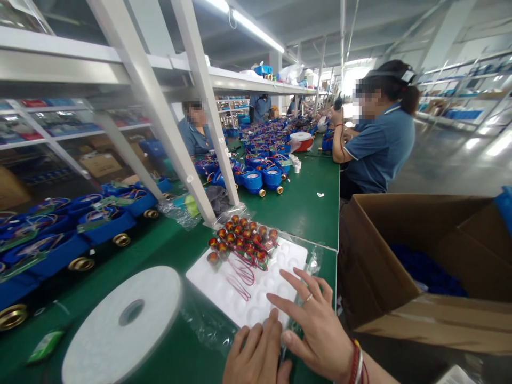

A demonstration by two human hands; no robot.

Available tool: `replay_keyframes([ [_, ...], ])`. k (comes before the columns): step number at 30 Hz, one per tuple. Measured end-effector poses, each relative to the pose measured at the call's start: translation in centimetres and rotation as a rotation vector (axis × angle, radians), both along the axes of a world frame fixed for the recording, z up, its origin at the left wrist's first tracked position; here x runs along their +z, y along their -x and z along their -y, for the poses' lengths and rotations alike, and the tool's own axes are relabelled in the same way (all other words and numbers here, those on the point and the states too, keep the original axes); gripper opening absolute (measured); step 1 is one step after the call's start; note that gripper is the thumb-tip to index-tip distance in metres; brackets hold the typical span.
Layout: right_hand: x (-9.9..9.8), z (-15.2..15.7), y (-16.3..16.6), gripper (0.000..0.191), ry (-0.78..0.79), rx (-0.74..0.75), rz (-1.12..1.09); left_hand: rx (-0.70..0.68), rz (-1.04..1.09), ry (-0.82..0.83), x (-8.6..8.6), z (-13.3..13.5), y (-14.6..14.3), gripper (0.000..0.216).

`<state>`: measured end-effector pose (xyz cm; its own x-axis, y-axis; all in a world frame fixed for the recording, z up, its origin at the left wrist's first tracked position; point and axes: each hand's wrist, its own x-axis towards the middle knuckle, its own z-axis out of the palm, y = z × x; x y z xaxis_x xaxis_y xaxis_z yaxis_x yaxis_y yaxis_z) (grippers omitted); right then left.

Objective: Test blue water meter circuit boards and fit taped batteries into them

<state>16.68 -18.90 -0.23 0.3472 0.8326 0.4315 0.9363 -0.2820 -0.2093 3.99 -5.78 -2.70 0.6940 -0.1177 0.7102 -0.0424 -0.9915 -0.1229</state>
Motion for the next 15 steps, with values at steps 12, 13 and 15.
replay_keyframes([
  [12,-2.0,-1.7,0.2,0.053,0.064,0.011,-0.15,-0.013,0.012,-0.079,-1.0,-0.9,-0.1,0.041],
  [13,-2.0,-1.8,0.1,0.056,0.053,-0.01,-0.151,-0.02,0.01,-0.085,-1.0,-1.0,-0.1,0.041],
  [15,-1.9,-2.0,0.1,0.057,0.039,-0.058,-0.151,-0.024,0.011,-0.08,-0.9,-1.1,-0.1,0.042],
])
